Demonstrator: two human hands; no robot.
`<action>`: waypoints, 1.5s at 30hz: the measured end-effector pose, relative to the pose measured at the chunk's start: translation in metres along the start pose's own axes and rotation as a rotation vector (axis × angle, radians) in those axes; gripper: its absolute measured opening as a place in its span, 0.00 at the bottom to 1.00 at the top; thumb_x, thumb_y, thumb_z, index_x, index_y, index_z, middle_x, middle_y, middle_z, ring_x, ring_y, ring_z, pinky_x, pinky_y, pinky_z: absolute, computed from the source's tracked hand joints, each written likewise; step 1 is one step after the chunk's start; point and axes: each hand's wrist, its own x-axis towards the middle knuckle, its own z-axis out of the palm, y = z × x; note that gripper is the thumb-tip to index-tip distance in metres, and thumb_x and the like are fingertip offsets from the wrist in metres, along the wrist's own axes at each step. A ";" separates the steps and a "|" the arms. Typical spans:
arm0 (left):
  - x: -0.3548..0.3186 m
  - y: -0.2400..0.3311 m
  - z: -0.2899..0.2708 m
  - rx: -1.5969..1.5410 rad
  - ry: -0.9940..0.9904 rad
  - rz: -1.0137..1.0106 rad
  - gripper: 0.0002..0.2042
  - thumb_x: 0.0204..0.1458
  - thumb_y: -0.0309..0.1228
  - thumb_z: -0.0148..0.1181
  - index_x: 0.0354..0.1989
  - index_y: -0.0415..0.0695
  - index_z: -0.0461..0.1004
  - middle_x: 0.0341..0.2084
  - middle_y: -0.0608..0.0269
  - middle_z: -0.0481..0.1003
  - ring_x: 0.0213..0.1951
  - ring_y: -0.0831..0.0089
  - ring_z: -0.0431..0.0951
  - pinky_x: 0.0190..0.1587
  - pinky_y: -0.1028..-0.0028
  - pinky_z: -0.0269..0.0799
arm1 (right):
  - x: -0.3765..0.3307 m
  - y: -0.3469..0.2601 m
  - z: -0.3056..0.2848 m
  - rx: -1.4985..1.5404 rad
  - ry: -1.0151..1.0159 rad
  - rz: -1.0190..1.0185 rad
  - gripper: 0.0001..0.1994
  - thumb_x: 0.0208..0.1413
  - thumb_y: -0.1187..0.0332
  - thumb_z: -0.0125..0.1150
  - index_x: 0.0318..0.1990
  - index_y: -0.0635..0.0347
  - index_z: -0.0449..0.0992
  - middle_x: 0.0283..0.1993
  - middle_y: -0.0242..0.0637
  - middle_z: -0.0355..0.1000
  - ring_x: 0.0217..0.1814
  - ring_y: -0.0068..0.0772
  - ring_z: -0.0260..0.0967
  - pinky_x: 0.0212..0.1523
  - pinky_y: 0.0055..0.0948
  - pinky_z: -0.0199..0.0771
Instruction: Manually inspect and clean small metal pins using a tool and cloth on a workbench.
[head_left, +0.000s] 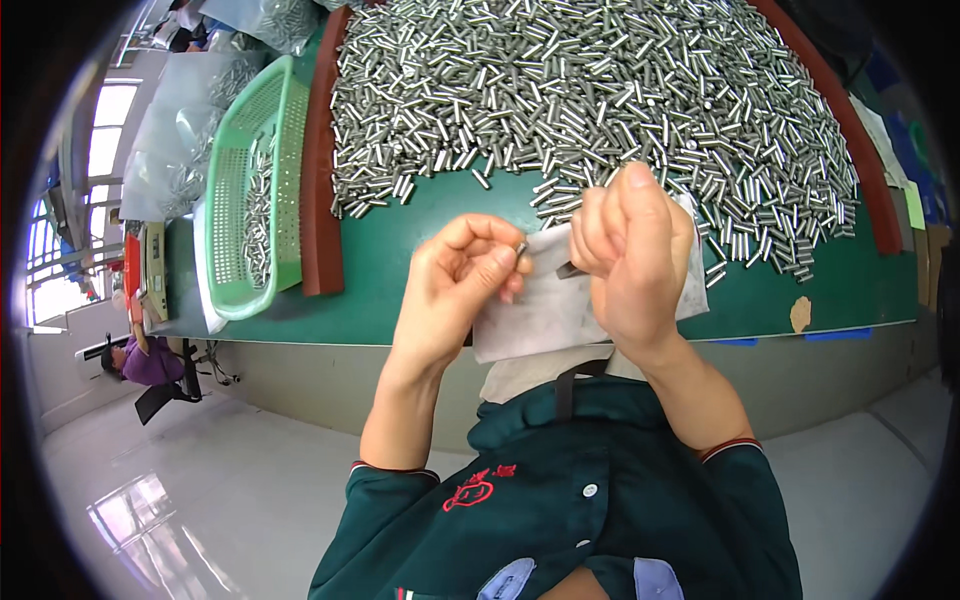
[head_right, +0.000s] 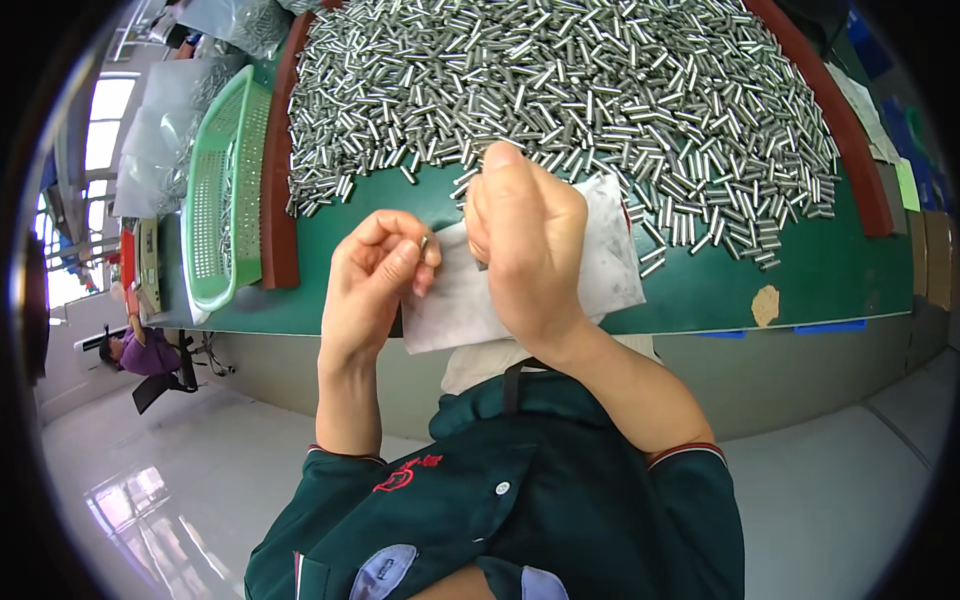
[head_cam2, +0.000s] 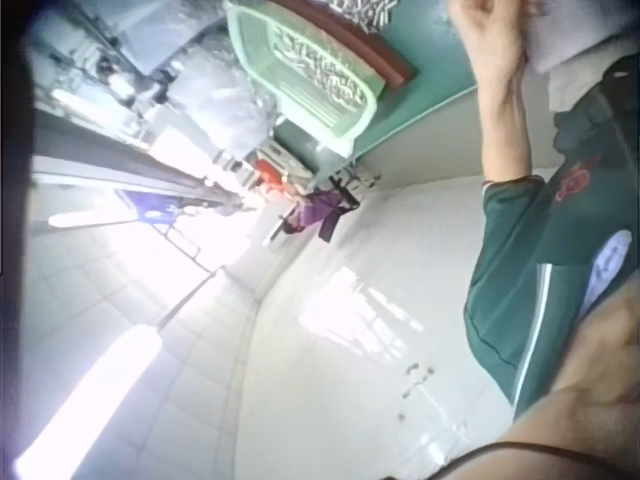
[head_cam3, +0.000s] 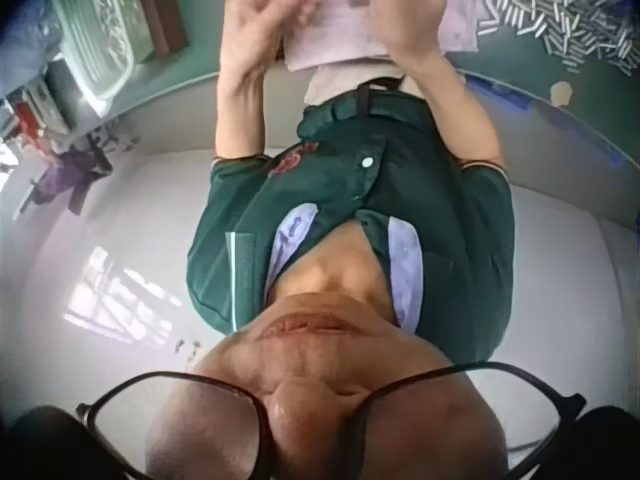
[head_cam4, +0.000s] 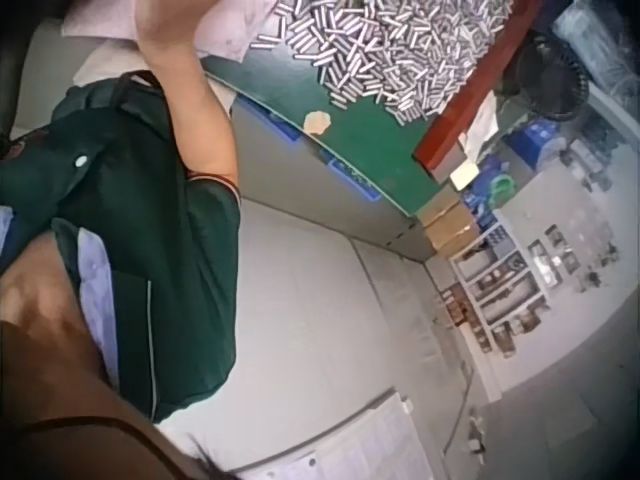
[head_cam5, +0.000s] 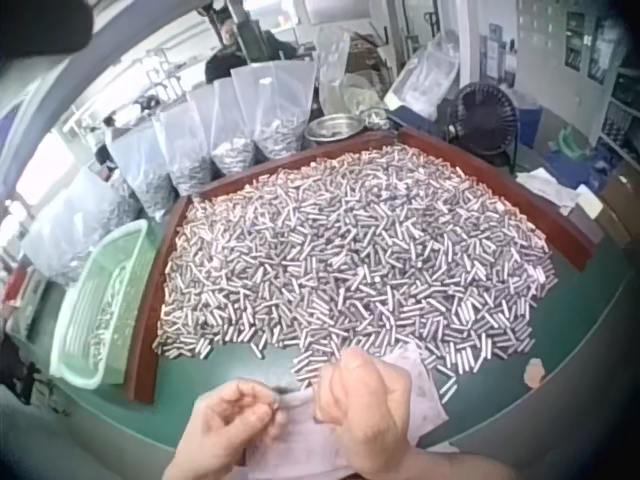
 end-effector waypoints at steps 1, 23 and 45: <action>0.004 -0.001 -0.004 0.003 0.008 0.007 0.05 0.50 0.24 0.49 0.34 0.35 0.67 0.24 0.62 0.71 0.23 0.82 0.68 0.28 0.83 0.65 | 0.000 0.000 0.000 0.005 -0.005 -0.003 0.19 0.58 0.64 0.34 0.14 0.55 0.50 0.10 0.26 0.45 0.10 0.15 0.34 0.11 0.18 0.36; 0.053 0.020 -0.035 1.197 0.097 0.595 0.03 0.40 0.22 0.57 0.25 0.39 0.70 0.12 0.62 0.65 0.16 0.74 0.64 0.20 0.77 0.60 | 0.004 0.000 -0.001 -0.010 0.008 0.018 0.19 0.58 0.62 0.32 0.13 0.53 0.50 0.09 0.26 0.44 0.09 0.15 0.33 0.11 0.19 0.37; 0.047 0.020 -0.047 -0.212 -0.130 -0.056 0.08 0.54 0.27 0.43 0.39 0.38 0.65 0.25 0.60 0.67 0.15 0.89 0.52 0.16 0.90 0.48 | 0.005 -0.003 -0.004 0.080 0.000 0.058 0.19 0.57 0.67 0.34 0.12 0.55 0.50 0.09 0.25 0.46 0.12 0.14 0.37 0.12 0.18 0.38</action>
